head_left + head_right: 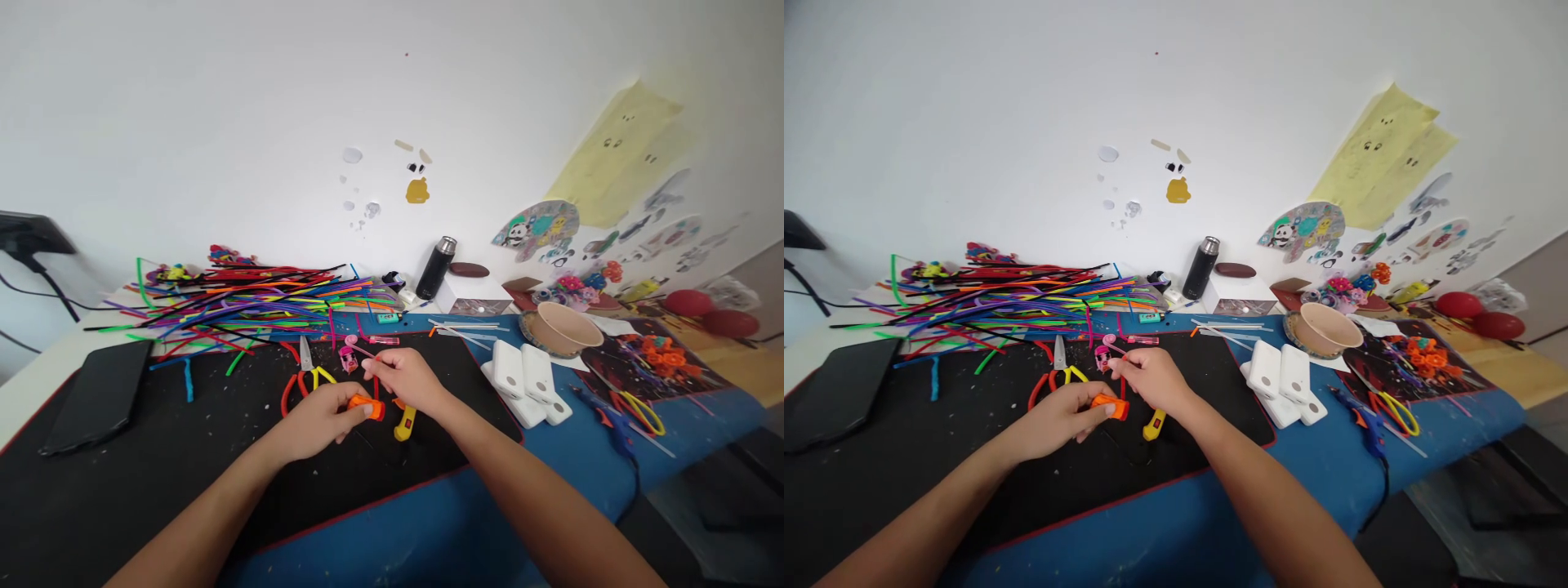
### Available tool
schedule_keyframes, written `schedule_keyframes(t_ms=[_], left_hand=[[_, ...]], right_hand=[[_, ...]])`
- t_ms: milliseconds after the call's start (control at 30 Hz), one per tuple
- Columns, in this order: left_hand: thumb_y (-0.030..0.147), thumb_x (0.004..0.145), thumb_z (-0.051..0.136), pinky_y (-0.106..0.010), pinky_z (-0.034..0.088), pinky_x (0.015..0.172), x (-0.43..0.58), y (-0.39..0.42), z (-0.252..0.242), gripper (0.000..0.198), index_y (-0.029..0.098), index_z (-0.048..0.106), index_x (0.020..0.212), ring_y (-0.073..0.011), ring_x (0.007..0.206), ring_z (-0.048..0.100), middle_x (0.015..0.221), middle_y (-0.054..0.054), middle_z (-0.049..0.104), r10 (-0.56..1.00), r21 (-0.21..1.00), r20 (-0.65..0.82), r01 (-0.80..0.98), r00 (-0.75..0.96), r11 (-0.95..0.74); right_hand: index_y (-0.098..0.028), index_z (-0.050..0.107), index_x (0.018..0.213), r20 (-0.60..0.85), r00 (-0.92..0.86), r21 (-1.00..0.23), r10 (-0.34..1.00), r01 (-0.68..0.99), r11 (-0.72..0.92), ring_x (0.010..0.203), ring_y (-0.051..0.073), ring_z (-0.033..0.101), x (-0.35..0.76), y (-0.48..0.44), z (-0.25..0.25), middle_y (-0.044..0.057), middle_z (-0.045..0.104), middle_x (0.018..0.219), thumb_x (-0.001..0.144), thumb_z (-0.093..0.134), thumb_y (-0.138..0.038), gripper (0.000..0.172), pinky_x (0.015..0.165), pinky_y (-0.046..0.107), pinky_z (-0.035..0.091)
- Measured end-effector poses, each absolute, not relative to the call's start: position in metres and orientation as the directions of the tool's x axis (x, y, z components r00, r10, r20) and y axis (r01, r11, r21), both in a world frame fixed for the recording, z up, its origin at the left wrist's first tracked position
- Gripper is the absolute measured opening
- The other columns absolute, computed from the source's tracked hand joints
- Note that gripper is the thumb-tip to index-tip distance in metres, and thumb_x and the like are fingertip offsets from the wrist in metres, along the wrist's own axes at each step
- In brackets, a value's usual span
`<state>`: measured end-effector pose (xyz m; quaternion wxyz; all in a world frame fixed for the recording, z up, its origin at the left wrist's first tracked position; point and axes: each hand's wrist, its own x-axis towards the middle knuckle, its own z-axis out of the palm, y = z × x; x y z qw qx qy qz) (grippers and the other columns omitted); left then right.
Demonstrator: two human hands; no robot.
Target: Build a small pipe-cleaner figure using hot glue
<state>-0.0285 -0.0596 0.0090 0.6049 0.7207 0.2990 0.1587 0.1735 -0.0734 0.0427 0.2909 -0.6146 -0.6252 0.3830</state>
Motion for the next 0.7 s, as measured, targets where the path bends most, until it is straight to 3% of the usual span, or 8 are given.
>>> schedule_keyframes(t_ms=[200,433,633,700], left_hand=[[0.053,0.095,0.056,-0.026,0.034,0.055,-0.029,-0.057,0.008,0.034,0.021,0.062,0.086,-0.0146,0.053,0.048,0.058,0.007,0.051,0.730,0.926,-0.120,0.341,0.673,-0.162],[0.054,0.094,0.054,-0.027,0.044,0.056,-0.027,-0.052,0.005,0.033,0.022,0.060,0.090,-0.0162,0.054,0.056,0.060,0.006,0.056,0.796,0.969,-0.061,0.228,0.602,-0.098],[0.051,0.097,0.052,-0.029,0.050,0.062,-0.026,-0.053,0.001,0.050,0.018,0.064,0.133,-0.0190,0.059,0.065,0.062,0.004,0.063,0.854,0.935,0.013,0.297,0.520,-0.195],[0.046,0.098,0.051,-0.029,0.051,0.062,-0.027,-0.053,-0.001,0.051,0.019,0.064,0.138,-0.0189,0.059,0.066,0.065,0.003,0.068,0.866,0.905,0.070,0.334,0.495,-0.264]], right_hand=[[-0.020,0.080,0.084,0.010,-0.104,-0.757,0.995,0.649,0.076,0.048,0.011,0.050,0.172,-0.082,0.053,-0.005,0.055,0.051,0.100,0.063,-0.041,0.031,0.052,0.023,0.031],[-0.020,0.077,0.078,0.124,-0.163,-0.705,0.979,0.679,0.203,0.053,0.011,0.050,0.167,-0.091,0.058,-0.005,0.057,0.055,0.102,0.060,-0.037,0.034,0.055,0.024,0.031],[-0.020,0.078,0.079,0.175,-0.168,-0.707,0.970,0.664,0.243,0.055,0.014,0.056,0.164,-0.101,0.048,-0.003,0.062,0.057,0.103,0.058,-0.039,0.037,0.058,0.024,0.037],[-0.021,0.079,0.079,0.207,-0.167,-0.709,0.964,0.654,0.265,0.058,0.015,0.061,0.162,-0.105,0.042,-0.002,0.068,0.063,0.104,0.058,-0.039,0.037,0.060,0.025,0.040]])
